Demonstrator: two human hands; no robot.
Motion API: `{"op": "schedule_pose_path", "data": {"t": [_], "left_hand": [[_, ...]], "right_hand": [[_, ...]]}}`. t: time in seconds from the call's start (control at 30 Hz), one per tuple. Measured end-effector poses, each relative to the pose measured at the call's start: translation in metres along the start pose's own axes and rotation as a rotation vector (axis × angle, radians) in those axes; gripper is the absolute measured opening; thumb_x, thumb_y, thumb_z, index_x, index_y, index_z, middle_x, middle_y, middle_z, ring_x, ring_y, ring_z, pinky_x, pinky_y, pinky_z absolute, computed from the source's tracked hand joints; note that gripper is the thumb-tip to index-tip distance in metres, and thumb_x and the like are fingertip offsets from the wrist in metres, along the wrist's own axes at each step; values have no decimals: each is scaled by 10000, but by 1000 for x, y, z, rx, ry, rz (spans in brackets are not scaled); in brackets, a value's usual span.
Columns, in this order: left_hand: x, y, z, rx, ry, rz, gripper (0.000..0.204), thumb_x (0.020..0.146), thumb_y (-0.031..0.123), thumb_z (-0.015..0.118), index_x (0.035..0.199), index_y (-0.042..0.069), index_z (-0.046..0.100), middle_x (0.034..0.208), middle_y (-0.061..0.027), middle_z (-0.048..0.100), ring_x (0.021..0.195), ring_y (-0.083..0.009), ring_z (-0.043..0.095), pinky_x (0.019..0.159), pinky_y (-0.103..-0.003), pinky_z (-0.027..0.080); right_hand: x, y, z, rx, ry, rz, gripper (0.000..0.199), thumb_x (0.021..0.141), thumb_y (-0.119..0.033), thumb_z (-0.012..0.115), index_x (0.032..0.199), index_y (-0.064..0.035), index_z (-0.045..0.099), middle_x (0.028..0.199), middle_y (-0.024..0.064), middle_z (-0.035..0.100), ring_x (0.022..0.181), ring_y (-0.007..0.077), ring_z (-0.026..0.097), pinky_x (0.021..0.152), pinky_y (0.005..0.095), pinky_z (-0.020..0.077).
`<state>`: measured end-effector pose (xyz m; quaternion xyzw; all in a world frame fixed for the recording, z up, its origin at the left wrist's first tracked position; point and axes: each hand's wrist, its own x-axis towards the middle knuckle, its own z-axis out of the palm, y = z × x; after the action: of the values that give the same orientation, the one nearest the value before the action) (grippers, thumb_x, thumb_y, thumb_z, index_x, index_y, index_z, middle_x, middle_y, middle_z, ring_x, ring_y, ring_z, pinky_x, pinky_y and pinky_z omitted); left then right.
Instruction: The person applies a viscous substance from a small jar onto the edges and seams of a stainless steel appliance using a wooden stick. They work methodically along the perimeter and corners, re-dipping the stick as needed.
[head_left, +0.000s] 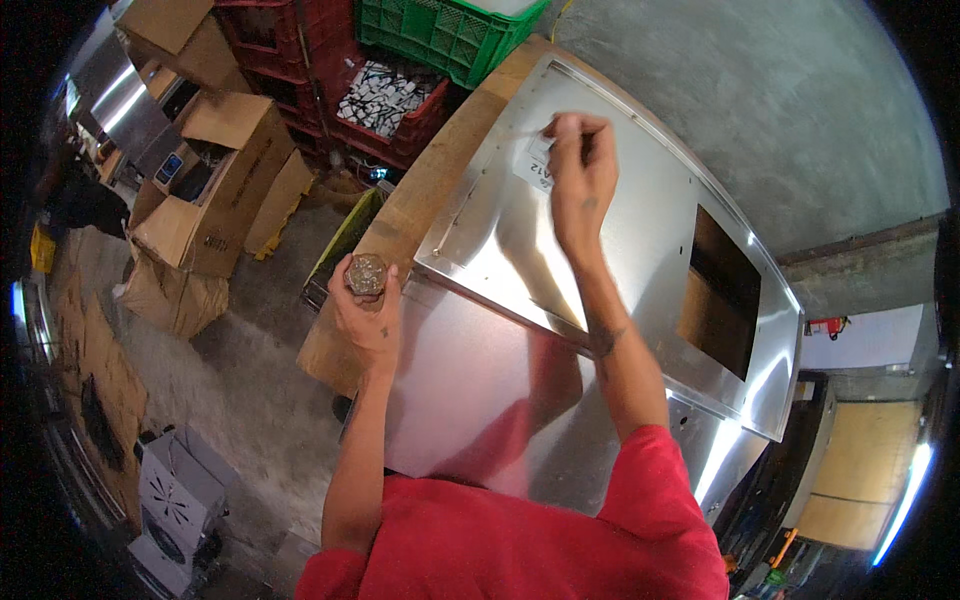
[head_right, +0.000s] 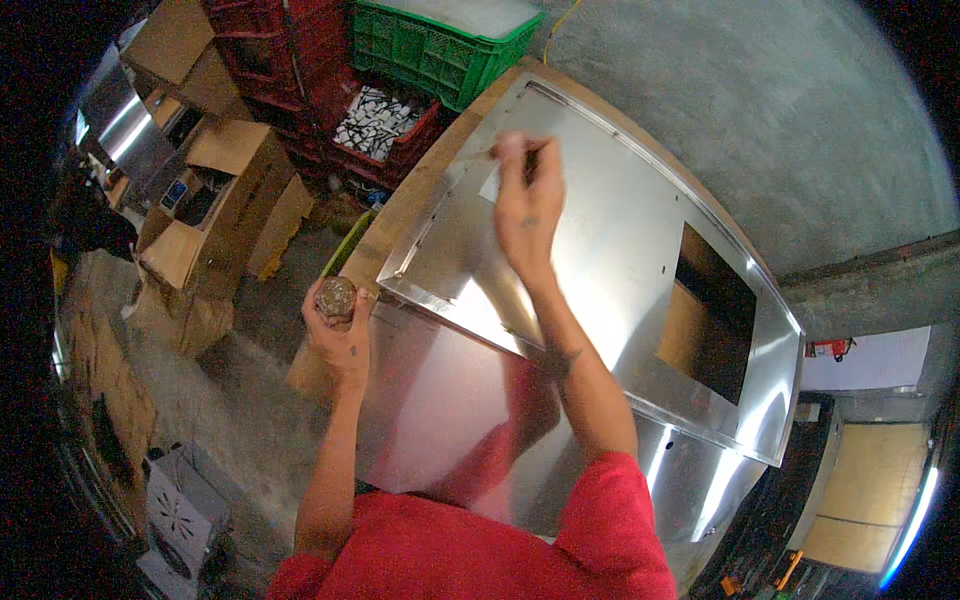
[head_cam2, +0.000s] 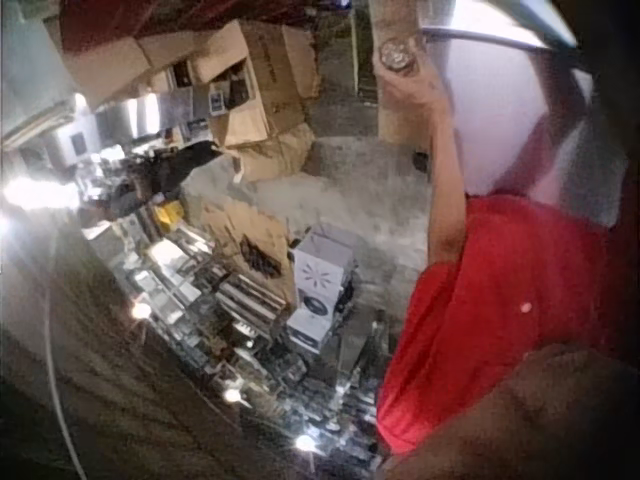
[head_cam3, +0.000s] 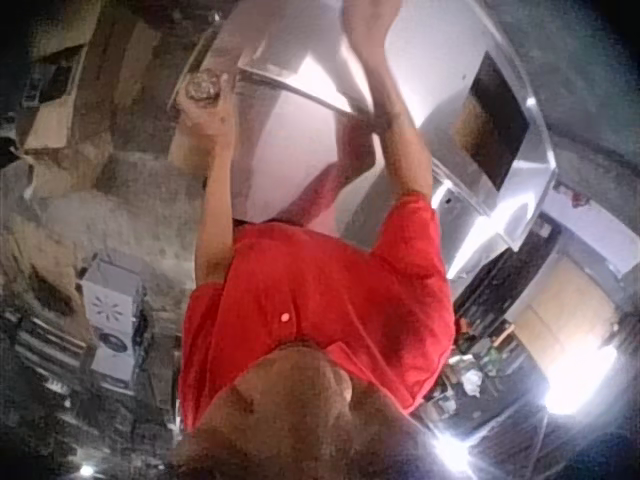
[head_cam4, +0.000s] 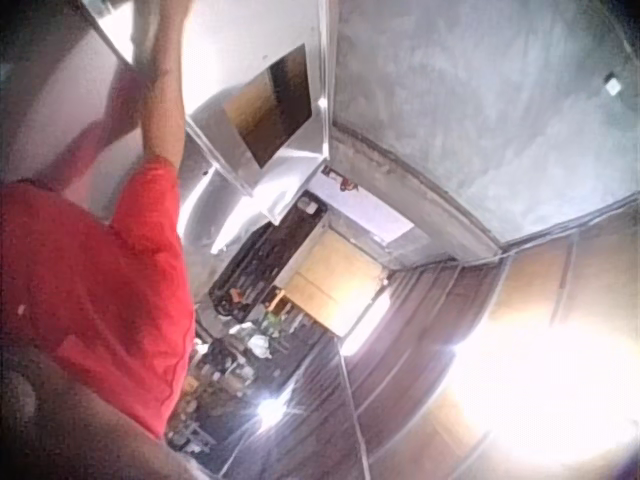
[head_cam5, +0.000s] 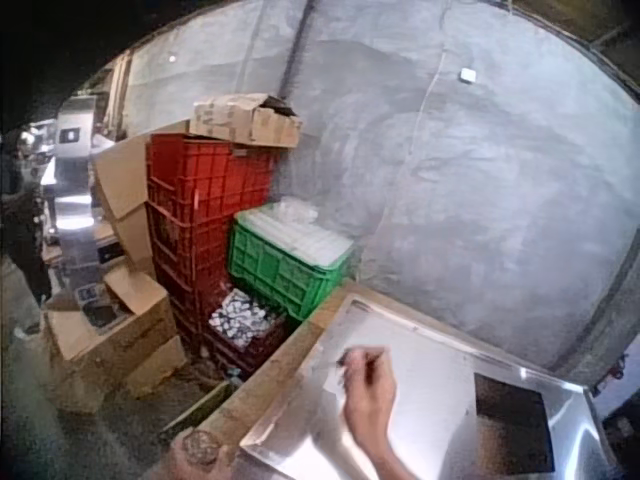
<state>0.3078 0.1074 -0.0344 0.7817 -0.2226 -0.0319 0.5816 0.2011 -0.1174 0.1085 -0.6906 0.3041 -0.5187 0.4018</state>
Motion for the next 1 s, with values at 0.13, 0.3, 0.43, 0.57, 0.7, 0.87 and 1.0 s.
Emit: {"op": "schedule_pose_path", "data": {"t": [0.13, 0.3, 0.43, 0.57, 0.7, 0.87, 1.0], "left_hand": [[2, 2, 1, 9, -24, 11, 651, 942, 242, 860, 1457, 14, 535, 1389, -195, 605, 1208, -328, 654, 950, -416, 574], [1, 3, 0, 15, -41, -45, 663, 953, 246, 851, 1472, 4, 517, 1387, -210, 605, 1210, -317, 648, 959, -412, 565], [1, 5, -3, 30, -47, -23, 670, 964, 275, 847, 1471, -4, 511, 1399, -216, 602, 1259, -311, 631, 1033, -415, 546], [-1, 3, -4, -16, -31, 5, 656, 978, 259, 828, 1482, -2, 500, 1360, -211, 608, 1196, -319, 655, 975, -435, 580], [0, 12, -6, 49, -62, -32, 661, 986, 291, 822, 1484, 2, 497, 1370, -202, 600, 1209, -323, 648, 981, -433, 580], [-1, 4, -5, 81, -49, 29, 679, 983, 318, 826, 1491, 15, 493, 1399, -205, 574, 1236, -322, 632, 988, -434, 575], [-1, 7, -5, 85, -50, 2, 692, 981, 321, 827, 1496, 16, 481, 1402, -208, 569, 1260, -320, 624, 1007, -439, 575]], "right_hand": [[65, 88, -30, 82, 141, 94, 239, 1109, -284, 631, 1092, -46, 613, 956, 53, 661, 700, 69, 475, 594, 247, 412], [81, 140, -25, 84, 185, 206, 231, 1101, -262, 643, 1100, -33, 616, 943, 60, 667, 678, 72, 474, 581, 250, 403], [80, 165, -19, 70, 175, 192, 227, 1097, -248, 652, 1074, -25, 625, 931, 59, 673, 679, 76, 478, 600, 253, 409], [72, 166, -13, 51, 171, 156, 233, 1098, -243, 654, 1070, -13, 634, 921, 53, 676, 697, 76, 486, 629, 251, 420], [68, 153, -15, -32, 146, 176, 332, 1094, -288, 641, 1039, 39, 664, 928, 139, 720, 845, 215, 631, 787, 375, 515], [66, 146, -14, -94, 98, 126, 306, 1097, -292, 648, 1059, 11, 669, 946, 83, 703, 869, 158, 595, 793, 324, 487], [64, 140, -13, -97, 74, 161, 299, 1097, -297, 654, 1067, 0, 670, 957, 55, 692, 857, 124, 565, 774, 295, 472]]}}
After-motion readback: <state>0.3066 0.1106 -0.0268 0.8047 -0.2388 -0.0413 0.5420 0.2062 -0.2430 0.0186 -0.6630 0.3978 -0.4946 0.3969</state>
